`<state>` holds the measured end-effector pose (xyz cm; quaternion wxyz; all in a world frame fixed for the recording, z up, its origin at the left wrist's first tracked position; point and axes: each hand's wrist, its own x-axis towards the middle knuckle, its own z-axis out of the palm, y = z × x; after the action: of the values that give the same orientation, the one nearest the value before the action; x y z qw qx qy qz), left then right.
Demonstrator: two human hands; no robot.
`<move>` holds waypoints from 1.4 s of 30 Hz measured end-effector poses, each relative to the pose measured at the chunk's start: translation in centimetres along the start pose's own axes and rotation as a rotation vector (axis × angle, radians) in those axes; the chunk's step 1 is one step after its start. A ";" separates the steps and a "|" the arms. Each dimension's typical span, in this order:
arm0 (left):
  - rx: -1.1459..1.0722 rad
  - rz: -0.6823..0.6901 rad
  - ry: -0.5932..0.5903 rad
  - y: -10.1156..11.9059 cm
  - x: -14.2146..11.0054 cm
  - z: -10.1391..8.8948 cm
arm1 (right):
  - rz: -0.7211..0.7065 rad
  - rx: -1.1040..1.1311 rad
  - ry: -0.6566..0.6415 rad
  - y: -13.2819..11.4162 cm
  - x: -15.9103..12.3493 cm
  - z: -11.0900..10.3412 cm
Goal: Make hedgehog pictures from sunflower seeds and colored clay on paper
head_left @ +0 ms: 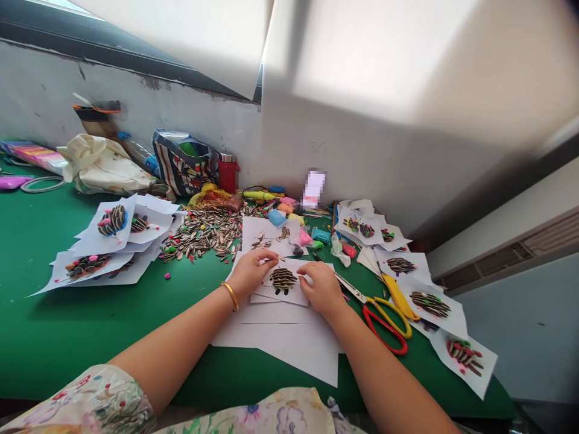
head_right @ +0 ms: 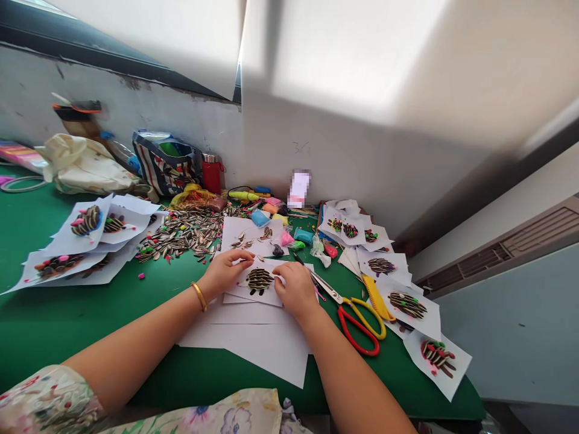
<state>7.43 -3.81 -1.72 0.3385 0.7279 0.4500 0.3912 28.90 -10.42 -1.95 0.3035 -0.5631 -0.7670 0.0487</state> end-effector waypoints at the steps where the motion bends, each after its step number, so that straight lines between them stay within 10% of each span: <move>1: -0.060 0.018 0.019 0.2 0.0 0.0 | -0.009 0.014 0.018 -0.2 -0.1 -0.1; 9: -0.643 -0.335 -0.162 3.0 -1.2 0.5 | -0.120 0.136 0.129 -2.2 -0.3 -0.3; 16: -0.845 -0.307 -0.160 4.2 -2.3 1.5 | -0.139 0.191 0.176 -3.1 -0.5 -0.2; 42: -0.482 -0.234 -0.236 3.0 -1.9 1.3 | -0.058 0.320 0.168 -2.7 -0.4 -0.9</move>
<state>9.20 -6.88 -0.26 0.5946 0.6103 0.3822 0.3577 27.18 -12.02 -0.28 0.4537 -0.4873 -0.7373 0.1141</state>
